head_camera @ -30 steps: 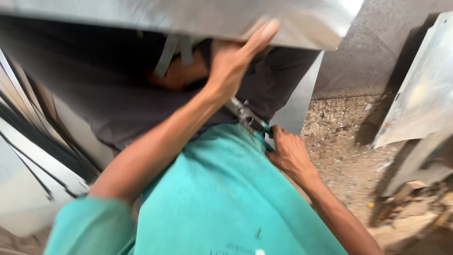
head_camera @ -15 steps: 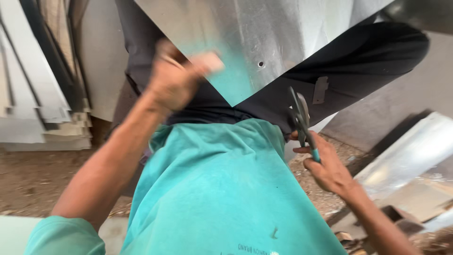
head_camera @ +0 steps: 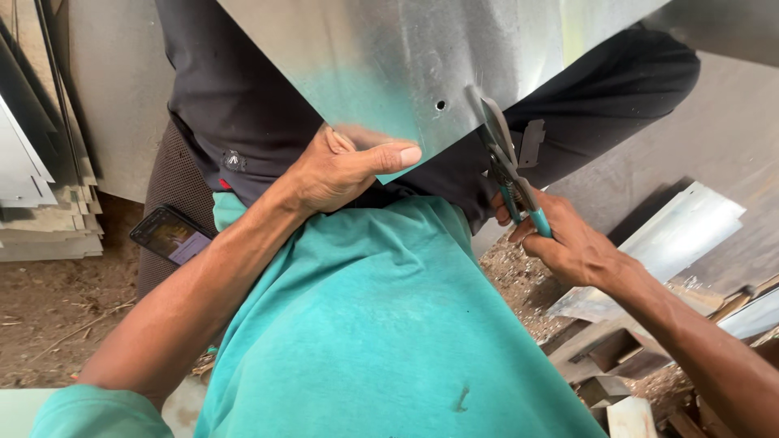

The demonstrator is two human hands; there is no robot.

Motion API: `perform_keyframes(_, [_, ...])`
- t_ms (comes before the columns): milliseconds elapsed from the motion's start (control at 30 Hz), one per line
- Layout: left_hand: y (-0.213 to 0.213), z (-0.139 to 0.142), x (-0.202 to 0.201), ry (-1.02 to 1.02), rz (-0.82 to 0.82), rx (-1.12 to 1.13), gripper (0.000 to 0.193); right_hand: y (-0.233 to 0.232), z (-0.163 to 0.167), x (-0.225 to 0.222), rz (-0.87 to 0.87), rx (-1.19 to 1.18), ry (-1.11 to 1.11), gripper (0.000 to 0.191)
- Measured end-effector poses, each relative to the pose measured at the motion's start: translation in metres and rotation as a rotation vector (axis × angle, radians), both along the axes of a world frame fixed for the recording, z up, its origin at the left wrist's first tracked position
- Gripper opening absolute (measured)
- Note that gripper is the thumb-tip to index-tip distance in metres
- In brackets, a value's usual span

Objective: The person sits on the ground and uses tin snips to cut strips from a large metal sheet. They repeatedly reposition the sheet and trim edges, accumulating cut pieces on their lap.

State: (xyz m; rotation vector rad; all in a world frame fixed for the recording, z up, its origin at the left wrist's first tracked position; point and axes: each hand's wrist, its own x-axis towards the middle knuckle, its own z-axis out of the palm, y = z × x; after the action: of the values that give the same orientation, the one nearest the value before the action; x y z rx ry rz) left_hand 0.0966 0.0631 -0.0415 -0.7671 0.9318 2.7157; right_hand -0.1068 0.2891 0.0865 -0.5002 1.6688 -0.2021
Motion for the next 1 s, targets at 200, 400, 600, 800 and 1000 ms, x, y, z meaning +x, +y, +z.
perform_keyframes(200, [-0.007,0.002,0.001,0.058,0.046,-0.087,0.014,0.005,-0.010,-0.007,0.111,0.106,0.111,0.029])
perform_keyframes(400, [-0.067,0.045,-0.016,0.094,0.073,-0.205,0.015,0.015,-0.022,-0.015,0.053,0.089,0.092,0.028])
perform_keyframes(600, [0.019,0.023,-0.119,0.019,-0.087,-0.226,0.026,0.051,-0.003,0.027,-0.717,-0.005,0.006,0.058])
perform_keyframes(800, [0.094,0.017,-0.204,0.149,-0.158,-0.303,0.036,0.070,-0.034,0.078,-1.270,-0.300,-0.103,0.075])
perform_keyframes(1000, [0.098,0.017,-0.201,0.114,-0.199,-0.440,0.029,0.049,-0.058,0.083,-1.291,-0.310,-0.040,0.063])
